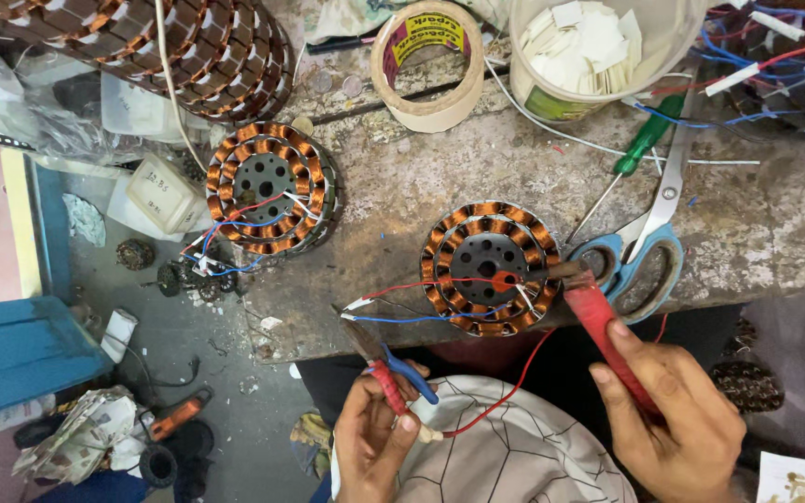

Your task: The person prepares and solders electrical wires onto fan motor stators using a soldering iron and pliers.

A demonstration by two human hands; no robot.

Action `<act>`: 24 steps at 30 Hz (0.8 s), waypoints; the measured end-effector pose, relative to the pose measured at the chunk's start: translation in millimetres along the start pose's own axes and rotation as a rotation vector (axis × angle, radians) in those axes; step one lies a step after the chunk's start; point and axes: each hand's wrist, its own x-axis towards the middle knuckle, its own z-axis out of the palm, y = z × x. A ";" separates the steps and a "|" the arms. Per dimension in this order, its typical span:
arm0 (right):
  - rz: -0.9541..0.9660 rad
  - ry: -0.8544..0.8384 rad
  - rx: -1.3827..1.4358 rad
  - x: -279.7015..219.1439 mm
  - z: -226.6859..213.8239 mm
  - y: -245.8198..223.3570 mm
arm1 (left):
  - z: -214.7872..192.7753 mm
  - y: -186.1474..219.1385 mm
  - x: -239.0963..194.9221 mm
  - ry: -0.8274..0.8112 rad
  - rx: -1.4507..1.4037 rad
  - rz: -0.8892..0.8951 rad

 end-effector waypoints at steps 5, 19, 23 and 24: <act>0.017 -0.002 0.015 -5.7 0.3 4.8 | 0.4 0.7 1.6 0.006 -0.004 -0.023; 0.034 0.008 0.001 -17.6 3.3 17.5 | -1.2 1.1 1.2 0.014 -0.012 -0.074; -0.021 0.062 -0.035 -52.0 5.9 48.8 | -0.9 3.6 1.4 -0.023 -0.020 -0.044; -0.074 0.116 -0.052 -60.9 4.3 56.8 | 0.0 3.9 1.0 -0.008 0.000 -0.044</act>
